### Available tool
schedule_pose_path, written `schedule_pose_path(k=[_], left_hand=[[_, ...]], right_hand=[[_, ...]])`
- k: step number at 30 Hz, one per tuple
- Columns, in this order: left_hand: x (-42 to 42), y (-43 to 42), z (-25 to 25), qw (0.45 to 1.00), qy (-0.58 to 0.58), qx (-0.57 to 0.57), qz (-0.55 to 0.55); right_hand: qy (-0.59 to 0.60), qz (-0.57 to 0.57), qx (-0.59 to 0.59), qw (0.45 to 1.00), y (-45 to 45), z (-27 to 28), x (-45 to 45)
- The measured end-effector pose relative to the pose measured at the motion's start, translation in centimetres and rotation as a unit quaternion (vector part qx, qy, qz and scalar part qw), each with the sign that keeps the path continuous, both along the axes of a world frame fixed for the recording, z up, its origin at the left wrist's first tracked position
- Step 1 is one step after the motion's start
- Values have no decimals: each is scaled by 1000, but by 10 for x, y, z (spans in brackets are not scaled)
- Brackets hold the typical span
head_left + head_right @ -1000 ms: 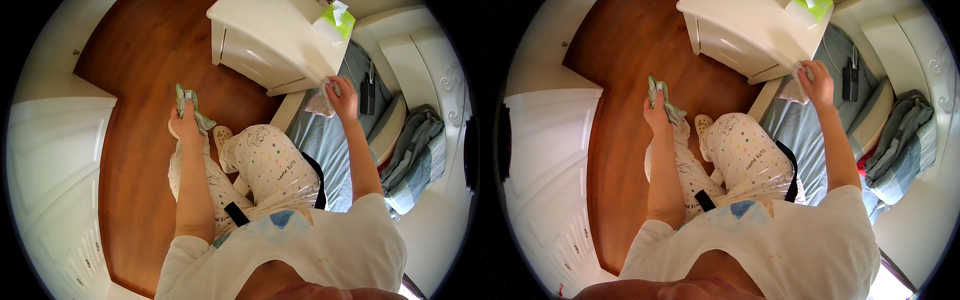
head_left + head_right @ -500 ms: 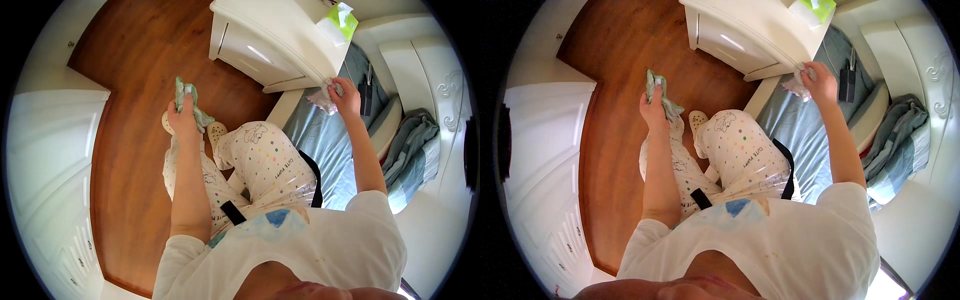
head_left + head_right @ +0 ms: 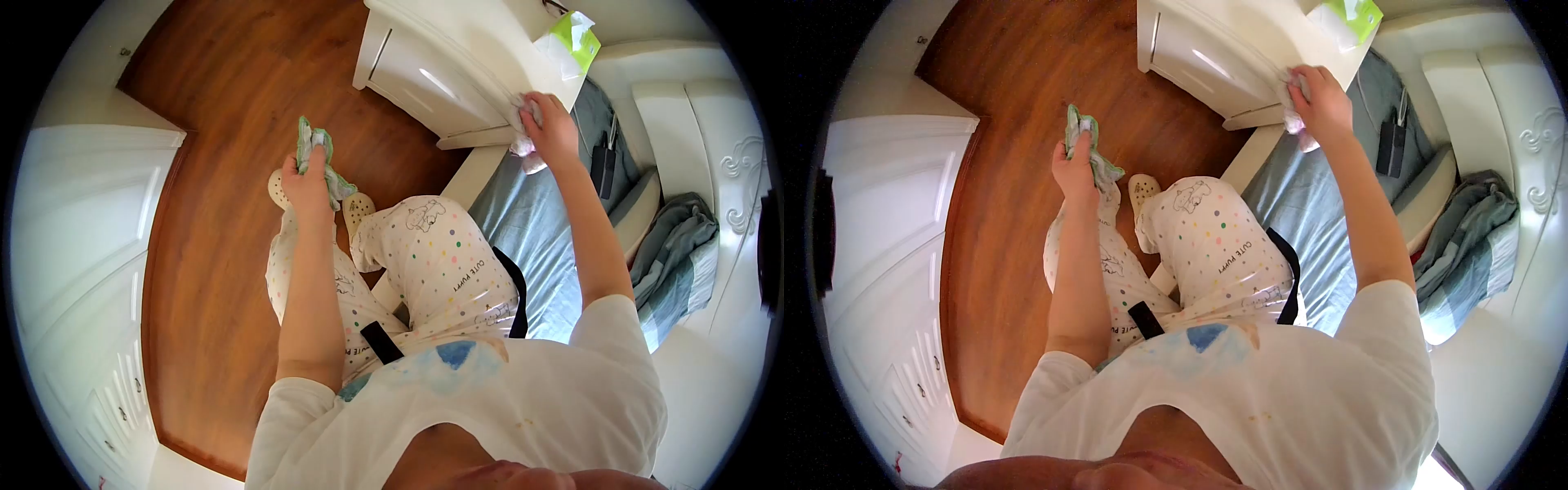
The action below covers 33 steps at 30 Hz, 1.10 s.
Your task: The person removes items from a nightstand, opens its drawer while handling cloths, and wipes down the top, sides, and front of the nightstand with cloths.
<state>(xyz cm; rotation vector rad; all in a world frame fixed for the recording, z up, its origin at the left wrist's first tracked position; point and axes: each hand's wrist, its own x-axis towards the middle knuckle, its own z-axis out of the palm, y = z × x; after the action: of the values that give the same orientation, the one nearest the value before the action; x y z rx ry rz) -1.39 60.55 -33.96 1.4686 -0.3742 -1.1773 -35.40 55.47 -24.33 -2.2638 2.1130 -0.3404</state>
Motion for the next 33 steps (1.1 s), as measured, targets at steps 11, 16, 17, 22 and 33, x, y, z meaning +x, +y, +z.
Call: schedule_pose_path(k=[11,16,17,22,33], left_hand=[[-17,-11,-3,1000,4,-8,-20],[-12,-11,0,1000,11,-9,-3],[-11,-11,-1,1000,11,-9,-2],[-7,-11,-4,1000,-6,-2,8],[-7,-10,-2,999,29,-13,26]], right_hand=[[37,7,-12,999,2,-3,2],[50,11,-23,998,-53,-11,60],[57,18,-24,998,-61,-11,68],[49,-10,0,999,-33,1,48],[74,-47,-8,996,1,-7,8]])
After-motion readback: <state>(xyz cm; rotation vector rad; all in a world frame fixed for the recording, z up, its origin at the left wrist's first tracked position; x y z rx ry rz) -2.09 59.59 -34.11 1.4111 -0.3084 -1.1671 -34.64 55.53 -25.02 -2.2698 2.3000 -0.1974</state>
